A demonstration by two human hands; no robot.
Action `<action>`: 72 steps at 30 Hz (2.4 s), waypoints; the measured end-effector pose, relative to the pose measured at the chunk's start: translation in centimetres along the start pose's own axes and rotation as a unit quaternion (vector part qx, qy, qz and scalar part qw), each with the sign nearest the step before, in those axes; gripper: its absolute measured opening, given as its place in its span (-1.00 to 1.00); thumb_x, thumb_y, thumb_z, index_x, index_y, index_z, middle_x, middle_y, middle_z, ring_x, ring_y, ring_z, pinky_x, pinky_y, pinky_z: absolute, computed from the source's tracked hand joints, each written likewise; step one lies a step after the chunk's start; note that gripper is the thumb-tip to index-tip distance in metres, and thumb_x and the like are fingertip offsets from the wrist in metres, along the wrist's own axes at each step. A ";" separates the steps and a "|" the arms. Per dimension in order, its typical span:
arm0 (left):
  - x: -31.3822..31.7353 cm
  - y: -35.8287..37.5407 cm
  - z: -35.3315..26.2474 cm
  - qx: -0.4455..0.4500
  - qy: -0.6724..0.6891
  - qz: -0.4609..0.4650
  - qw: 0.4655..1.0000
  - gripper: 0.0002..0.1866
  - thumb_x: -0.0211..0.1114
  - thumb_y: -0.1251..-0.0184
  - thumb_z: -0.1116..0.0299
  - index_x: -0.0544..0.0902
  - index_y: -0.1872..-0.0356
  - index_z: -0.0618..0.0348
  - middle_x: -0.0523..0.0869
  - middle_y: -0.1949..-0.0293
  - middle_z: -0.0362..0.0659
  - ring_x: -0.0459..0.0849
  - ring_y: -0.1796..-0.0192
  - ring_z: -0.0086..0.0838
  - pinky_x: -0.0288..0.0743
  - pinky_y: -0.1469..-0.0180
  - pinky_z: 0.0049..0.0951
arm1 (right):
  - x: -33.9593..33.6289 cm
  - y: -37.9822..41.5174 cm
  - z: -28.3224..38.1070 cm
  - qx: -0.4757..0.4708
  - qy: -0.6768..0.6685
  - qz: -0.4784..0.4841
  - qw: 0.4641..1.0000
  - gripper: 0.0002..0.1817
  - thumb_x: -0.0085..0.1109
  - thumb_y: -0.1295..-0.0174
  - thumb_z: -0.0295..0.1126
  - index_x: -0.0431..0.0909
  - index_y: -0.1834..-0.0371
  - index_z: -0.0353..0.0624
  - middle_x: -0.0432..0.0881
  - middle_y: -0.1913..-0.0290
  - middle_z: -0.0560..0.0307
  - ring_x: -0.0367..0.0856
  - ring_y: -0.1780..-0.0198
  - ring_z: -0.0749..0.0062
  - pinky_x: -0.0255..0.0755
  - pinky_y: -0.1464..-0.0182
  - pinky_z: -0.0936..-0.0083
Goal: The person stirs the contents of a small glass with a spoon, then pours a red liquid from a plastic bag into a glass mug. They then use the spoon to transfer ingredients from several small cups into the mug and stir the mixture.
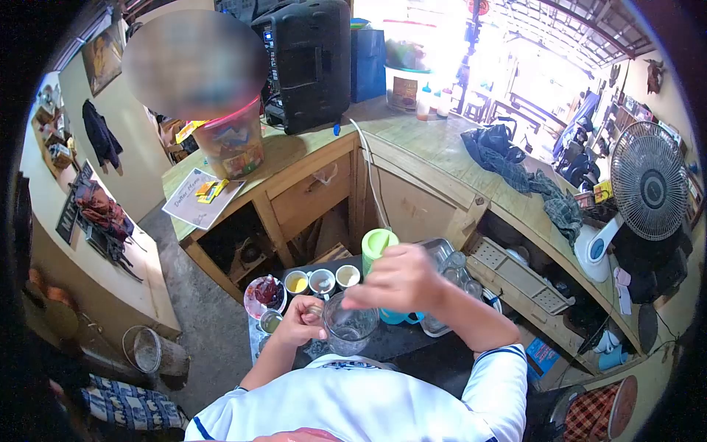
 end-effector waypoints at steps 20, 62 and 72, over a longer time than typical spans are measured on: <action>0.1 0.1 -2.1 0.035 -0.173 -0.078 0.981 -0.46 0.57 0.13 0.52 0.22 0.72 0.01 0.21 0.68 -0.50 0.10 0.58 -0.78 -0.07 0.53 -0.65 | 2.6 4.2 0.2 0.227 -0.095 0.161 0.956 -0.79 0.35 0.04 -0.47 0.60 0.29 -0.08 0.64 0.52 0.16 0.63 0.55 0.32 0.47 0.48 0.43; 3.2 1.2 -5.8 0.408 -0.547 -0.124 0.720 -0.60 0.57 0.22 0.50 0.39 0.72 0.05 0.41 0.78 -0.25 0.42 0.73 -0.40 0.22 0.60 -0.46 | 1.4 8.6 0.1 0.370 -0.311 -0.160 0.861 -0.64 0.07 -0.40 -0.17 0.71 0.26 -0.26 0.62 0.39 0.08 0.45 0.57 0.61 0.31 0.52 0.66; 4.2 0.9 -6.8 0.441 -0.611 -0.107 0.649 -0.71 0.52 0.27 0.49 0.48 0.66 0.08 0.49 0.71 -0.27 0.50 0.65 -0.44 0.33 0.52 -0.46 | 1.7 14.4 -2.3 0.531 -0.488 -0.353 0.595 -0.50 0.03 -0.42 -0.10 0.60 0.25 -0.46 0.55 0.45 0.21 0.24 0.61 0.78 0.03 0.58 0.77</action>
Point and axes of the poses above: each hand's wrist, its own y-axis away from the middle knuckle, its own x-axis out of the palm, z = x × y, the point moved 7 cm from there along -y, towards the middle knuckle
